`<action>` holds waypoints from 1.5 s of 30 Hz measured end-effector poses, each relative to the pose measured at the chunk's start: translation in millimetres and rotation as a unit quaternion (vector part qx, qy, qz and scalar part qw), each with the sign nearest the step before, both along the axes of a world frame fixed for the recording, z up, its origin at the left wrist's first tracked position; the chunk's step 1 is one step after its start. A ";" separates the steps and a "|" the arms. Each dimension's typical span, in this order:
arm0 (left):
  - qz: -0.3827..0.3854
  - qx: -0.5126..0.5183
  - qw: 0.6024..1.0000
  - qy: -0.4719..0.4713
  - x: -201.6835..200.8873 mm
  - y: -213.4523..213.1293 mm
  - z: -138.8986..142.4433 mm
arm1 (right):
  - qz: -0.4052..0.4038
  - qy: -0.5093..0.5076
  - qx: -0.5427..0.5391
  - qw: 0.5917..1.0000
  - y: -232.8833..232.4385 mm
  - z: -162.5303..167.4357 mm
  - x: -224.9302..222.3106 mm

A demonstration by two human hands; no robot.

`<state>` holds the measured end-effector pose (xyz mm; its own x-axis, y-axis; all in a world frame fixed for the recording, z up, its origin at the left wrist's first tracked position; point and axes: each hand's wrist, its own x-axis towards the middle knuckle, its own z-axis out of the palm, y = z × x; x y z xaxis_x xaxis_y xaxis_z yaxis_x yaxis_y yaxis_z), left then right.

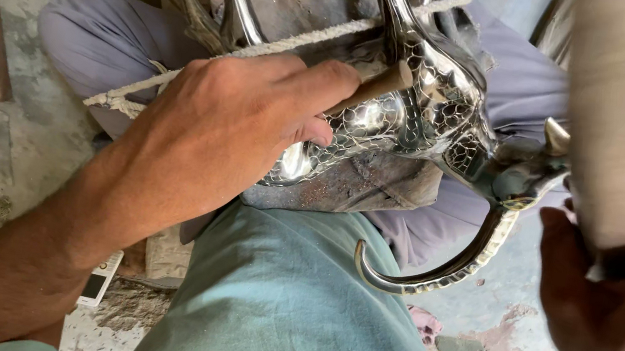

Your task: The person sits on the floor and uses a hammer and chisel to shape a silver metal sculpture of an animal. They repeatedly strike the chisel to create texture and refine the surface details.

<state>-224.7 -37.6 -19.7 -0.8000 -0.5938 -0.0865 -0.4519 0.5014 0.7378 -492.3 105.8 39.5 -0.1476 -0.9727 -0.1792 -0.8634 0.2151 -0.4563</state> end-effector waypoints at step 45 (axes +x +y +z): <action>0.117 -0.058 0.989 0.077 13.6 -0.3 -15.8 | 0.185 0.095 -0.061 0.976 -57.0 -6.8 -9.9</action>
